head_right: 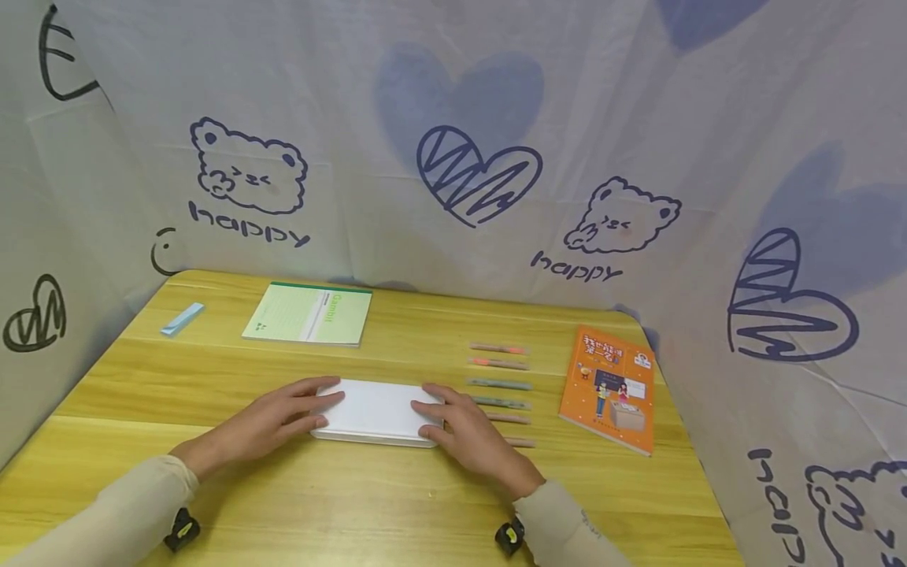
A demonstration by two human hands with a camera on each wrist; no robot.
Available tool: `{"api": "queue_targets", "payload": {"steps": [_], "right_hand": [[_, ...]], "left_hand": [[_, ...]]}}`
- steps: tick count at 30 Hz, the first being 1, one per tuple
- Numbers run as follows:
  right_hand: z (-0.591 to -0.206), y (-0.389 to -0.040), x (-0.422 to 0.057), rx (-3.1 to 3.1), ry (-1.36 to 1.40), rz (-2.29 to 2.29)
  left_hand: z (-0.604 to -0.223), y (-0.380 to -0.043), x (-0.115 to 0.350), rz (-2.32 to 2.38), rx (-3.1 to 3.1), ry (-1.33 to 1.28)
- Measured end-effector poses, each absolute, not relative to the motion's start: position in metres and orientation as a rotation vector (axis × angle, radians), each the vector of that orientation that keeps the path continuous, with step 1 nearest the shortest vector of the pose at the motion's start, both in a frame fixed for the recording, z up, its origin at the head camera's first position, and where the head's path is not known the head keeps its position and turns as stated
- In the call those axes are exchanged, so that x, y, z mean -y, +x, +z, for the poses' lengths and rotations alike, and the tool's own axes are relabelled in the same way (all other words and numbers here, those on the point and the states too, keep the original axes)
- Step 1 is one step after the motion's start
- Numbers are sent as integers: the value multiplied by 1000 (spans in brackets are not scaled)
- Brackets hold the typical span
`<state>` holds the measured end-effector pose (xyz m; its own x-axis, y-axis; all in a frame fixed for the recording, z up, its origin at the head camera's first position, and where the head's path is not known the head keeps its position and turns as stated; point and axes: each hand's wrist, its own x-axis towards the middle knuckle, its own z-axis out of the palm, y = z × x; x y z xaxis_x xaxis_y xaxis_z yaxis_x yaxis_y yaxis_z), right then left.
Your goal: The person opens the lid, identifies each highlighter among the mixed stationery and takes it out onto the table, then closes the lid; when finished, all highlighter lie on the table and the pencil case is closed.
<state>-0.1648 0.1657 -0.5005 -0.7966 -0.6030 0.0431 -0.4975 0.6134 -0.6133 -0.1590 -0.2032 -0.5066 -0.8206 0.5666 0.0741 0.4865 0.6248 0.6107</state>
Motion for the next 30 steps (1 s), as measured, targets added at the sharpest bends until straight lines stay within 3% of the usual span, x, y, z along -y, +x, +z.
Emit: {"api": "queue_targets", "payload": {"steps": [21, 30], "right_hand": [[-504, -169, -166, -2663, -778, -1146], [-468, -183, -210, -2690, -715, -1424]], "left_hand": [[-506, -163, 206, 936, -2742, 873], [-481, -179, 227, 954, -2916, 689]]}}
